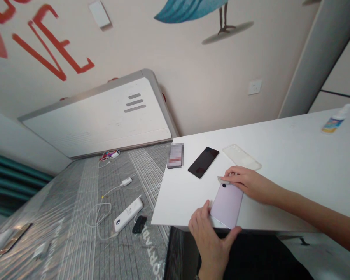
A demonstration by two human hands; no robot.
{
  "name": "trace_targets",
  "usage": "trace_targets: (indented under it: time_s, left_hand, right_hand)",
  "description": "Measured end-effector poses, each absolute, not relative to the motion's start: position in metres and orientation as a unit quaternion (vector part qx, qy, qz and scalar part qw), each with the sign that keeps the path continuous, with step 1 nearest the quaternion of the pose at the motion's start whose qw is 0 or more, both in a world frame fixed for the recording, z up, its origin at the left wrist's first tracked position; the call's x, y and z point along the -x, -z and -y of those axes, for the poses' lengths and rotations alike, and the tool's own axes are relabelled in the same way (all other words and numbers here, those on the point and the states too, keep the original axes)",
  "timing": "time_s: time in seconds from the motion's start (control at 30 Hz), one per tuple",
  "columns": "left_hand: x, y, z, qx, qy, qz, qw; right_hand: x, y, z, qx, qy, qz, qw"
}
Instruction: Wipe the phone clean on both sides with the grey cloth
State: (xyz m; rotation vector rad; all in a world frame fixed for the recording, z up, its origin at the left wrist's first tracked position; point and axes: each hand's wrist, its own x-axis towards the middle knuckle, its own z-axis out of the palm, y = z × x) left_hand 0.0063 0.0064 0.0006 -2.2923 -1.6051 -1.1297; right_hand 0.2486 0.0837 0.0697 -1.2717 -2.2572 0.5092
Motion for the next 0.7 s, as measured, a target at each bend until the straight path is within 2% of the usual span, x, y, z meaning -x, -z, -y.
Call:
trace_targets:
  time_s: [0.23, 0.33, 0.47, 0.63, 0.7]
  left_hand:
    - [-0.007, -0.001, -0.007, 0.751, 0.388, 0.530, 0.069]
    - [-0.006, -0.001, -0.006, 0.752, 0.383, 0.534, 0.050]
    - [-0.006, -0.001, -0.006, 0.750, 0.386, 0.535, 0.043]
    - [-0.005, 0.000, -0.007, 0.754, 0.386, 0.530, 0.052]
    - [-0.005, 0.000, -0.008, 0.754, 0.384, 0.530, 0.057]
  right_hand:
    - [-0.212, -0.069, -0.040, 0.334, -0.249, 0.882, 0.223]
    - [-0.233, -0.075, -0.045, 0.351, -0.270, 0.871, 0.213]
    - [-0.256, -0.073, -0.056, 0.455, -0.173, 0.837, 0.250]
    - [-0.241, -0.062, -0.044, 0.361, -0.166, 0.889, 0.227]
    - [-0.237, -0.062, -0.043, 0.385, -0.136, 0.883, 0.232]
